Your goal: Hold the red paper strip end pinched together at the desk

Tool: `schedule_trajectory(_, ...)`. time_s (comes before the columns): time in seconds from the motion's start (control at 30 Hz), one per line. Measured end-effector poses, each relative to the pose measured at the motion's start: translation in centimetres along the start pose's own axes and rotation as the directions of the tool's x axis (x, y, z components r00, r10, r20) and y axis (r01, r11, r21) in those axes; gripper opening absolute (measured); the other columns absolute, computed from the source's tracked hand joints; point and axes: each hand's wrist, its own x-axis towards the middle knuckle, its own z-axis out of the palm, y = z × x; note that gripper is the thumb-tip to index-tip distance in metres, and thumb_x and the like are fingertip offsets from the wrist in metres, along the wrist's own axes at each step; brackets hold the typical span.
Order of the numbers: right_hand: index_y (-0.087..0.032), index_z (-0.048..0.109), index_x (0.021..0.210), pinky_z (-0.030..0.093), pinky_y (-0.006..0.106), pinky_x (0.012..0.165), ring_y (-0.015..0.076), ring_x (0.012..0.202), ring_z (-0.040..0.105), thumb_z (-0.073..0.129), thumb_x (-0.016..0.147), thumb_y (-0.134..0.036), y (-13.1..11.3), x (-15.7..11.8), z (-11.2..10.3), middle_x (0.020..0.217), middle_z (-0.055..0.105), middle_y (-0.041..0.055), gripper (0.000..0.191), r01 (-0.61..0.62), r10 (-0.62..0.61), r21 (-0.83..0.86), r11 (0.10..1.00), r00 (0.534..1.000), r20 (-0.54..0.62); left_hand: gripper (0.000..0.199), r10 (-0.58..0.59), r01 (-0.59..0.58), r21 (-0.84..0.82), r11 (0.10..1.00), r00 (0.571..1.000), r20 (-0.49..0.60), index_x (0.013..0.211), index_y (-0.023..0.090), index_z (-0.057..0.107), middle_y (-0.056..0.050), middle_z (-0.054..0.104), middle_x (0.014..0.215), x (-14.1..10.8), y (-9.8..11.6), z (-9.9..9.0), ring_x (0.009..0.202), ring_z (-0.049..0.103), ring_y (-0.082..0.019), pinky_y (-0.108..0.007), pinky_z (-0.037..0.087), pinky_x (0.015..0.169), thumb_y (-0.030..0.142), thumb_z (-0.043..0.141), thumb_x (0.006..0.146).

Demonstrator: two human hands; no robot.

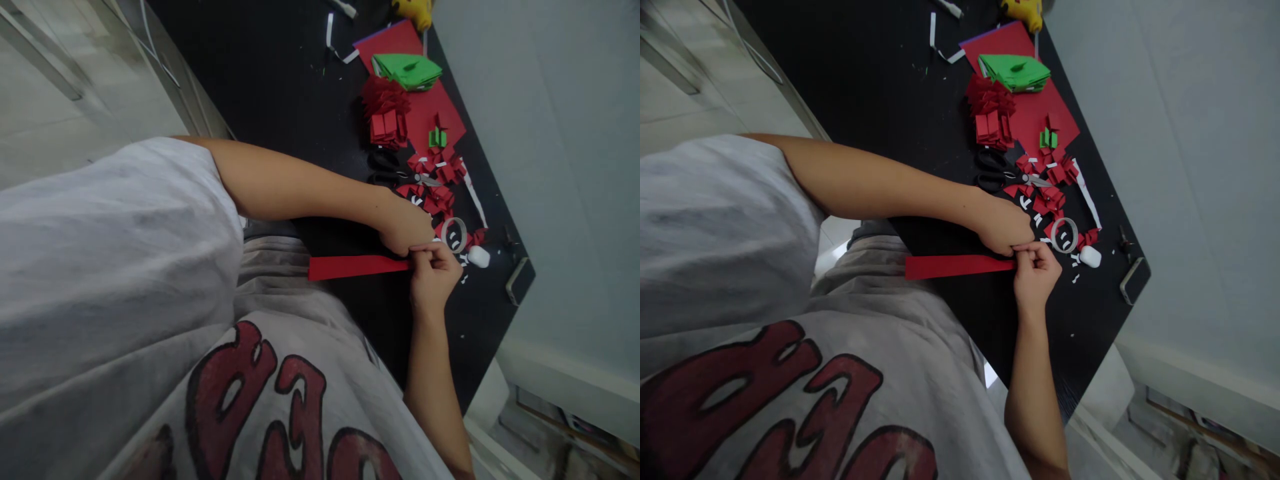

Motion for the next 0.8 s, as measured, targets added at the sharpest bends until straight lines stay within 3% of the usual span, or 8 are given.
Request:
schedule_trajectory(0.27, -0.021, 0.067, 0.067, 0.025, 0.026, 0.056, 0.0091, 0.051, 0.03, 0.069, 0.073, -0.029, -0.36, 0.01, 0.08, 0.051, 0.037, -0.009, 0.01, -0.011, 0.012, 0.027, 1.0, 1.0, -0.009, 0.026, 0.027, -0.03, 0.093, 0.995, 0.999, 0.033, 0.109, 0.016, 0.081, -0.015, 0.076, 0.103, -0.34, 0.31, -0.37, 0.084, 0.065, -0.024, -0.039, 0.044, 0.085, 0.023, 0.063, 0.091)
schedule_trajectory(0.8, -0.021, 0.066, 0.067, 0.023, 0.026, 0.056, 0.0095, 0.052, 0.03, 0.068, 0.073, -0.031, -0.23, 0.01, 0.01, 0.052, 0.036, -0.0089, 0.012, -0.026, 0.026, 0.021, 0.999, 1.0, 0.006, 0.021, 0.006, -0.005, 0.03, 1.0, 1.0, -0.004, 0.101, 0.017, 0.082, -0.013, 0.076, 0.095, 0.03, 0.08, -0.01, 0.084, 0.064, -0.024, -0.039, 0.044, 0.088, 0.021, 0.068, 0.085)
